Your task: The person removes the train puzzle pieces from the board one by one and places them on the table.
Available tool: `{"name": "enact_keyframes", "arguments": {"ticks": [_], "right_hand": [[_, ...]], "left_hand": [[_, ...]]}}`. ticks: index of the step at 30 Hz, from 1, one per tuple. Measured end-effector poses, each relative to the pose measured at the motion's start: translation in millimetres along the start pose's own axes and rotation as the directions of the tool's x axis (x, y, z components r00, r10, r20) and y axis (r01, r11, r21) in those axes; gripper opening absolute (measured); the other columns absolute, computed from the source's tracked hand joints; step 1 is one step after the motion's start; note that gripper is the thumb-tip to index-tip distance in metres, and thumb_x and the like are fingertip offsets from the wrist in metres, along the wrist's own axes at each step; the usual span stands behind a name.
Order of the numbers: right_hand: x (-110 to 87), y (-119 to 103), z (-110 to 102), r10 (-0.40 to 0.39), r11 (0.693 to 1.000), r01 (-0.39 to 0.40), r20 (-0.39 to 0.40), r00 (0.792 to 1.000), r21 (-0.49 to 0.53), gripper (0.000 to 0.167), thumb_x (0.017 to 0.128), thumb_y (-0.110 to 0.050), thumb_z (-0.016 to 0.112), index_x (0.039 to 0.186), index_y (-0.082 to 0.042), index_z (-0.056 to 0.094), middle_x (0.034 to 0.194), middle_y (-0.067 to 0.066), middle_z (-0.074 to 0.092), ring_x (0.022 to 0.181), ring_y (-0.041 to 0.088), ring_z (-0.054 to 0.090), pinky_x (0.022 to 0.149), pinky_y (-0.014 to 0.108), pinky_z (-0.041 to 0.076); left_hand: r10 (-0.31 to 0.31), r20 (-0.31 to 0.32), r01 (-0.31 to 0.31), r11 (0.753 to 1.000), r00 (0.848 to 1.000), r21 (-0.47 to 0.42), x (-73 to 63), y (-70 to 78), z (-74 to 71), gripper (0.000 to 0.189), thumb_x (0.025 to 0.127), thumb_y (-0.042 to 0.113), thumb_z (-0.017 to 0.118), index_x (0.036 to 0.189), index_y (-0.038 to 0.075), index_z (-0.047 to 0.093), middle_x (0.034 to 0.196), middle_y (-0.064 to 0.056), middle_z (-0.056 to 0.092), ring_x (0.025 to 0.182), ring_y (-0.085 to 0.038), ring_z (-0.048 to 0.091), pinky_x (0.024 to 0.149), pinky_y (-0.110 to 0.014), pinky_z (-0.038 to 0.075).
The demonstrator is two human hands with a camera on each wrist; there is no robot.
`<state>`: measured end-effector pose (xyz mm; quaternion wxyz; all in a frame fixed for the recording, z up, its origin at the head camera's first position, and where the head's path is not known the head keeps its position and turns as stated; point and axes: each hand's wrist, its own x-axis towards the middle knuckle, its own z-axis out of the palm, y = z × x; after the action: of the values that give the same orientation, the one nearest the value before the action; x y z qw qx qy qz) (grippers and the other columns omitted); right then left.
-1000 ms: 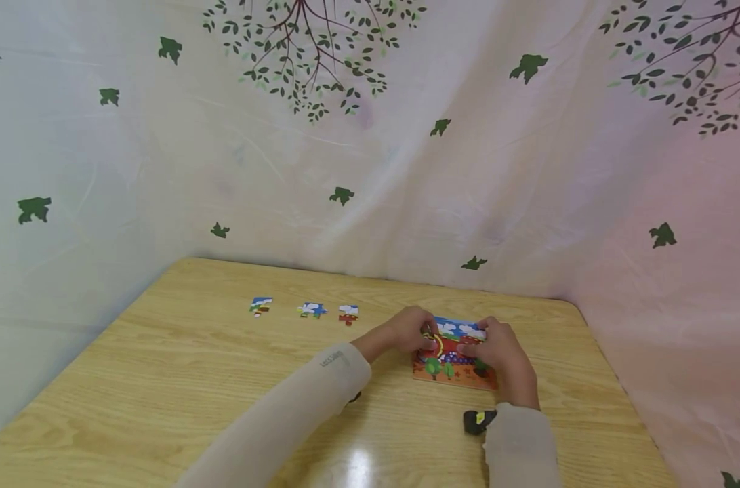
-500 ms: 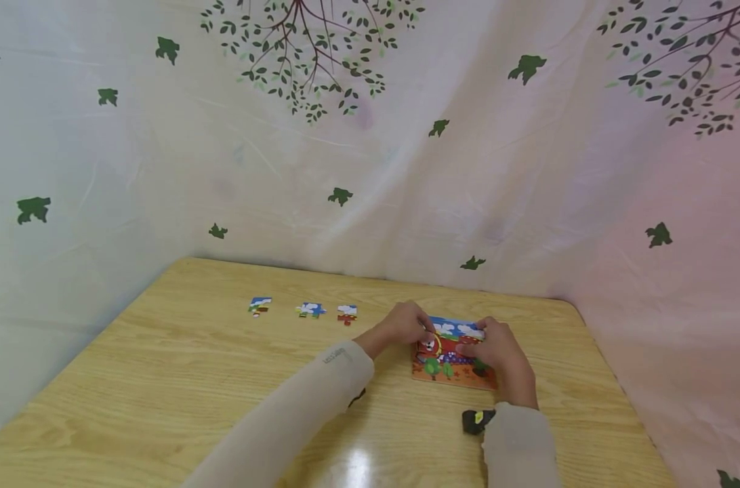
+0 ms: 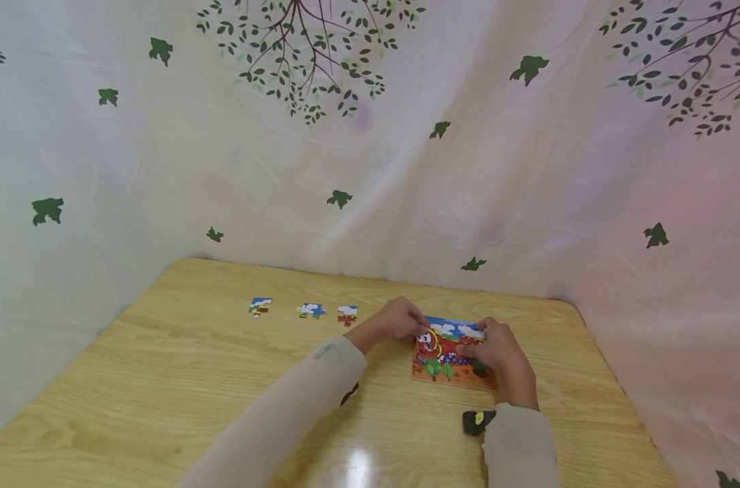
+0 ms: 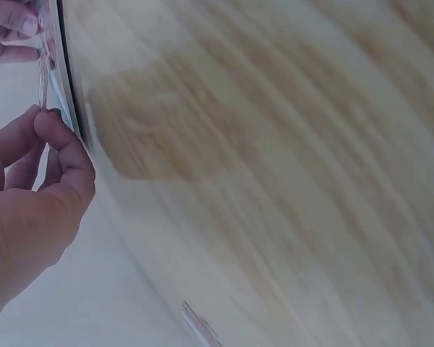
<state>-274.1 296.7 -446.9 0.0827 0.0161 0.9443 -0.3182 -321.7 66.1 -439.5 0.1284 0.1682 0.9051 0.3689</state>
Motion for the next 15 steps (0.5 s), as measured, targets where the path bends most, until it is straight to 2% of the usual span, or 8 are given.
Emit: {"name": "enact_keyframes", "arguments": {"ticks": [5,15], "right_hand": [[1.8,-0.4,1.3,0.004,1.000,-0.004,-0.005,1.000,0.008,0.072,0.091,-0.031,0.080,0.139,0.009,0.043,0.131,0.037,0.049,0.112,0.046,0.053,0.098,0.060,0.046],[4.4,-3.3,2.7,-0.003,1.000,0.003,-0.032,0.999,0.002,0.071,0.092,-0.031,0.080,0.138,0.010,0.044,0.129,0.037,0.051,0.111,0.046,0.054,0.095,0.059,0.048]], "left_hand": [[-0.006,0.004,0.007,0.996,1.000,-0.094,1.8,-11.8,-11.8,0.010,0.095,0.014,0.073,0.100,0.011,0.082,0.085,0.004,0.070,0.071,-0.009,0.058,0.063,-0.022,0.048],[0.034,0.011,-0.032,0.994,0.999,-0.104,0.3,-41.6,-46.1,0.014,0.096,0.014,0.072,0.107,0.009,0.080,0.094,0.002,0.073,0.076,-0.011,0.062,0.070,-0.024,0.052]]}}
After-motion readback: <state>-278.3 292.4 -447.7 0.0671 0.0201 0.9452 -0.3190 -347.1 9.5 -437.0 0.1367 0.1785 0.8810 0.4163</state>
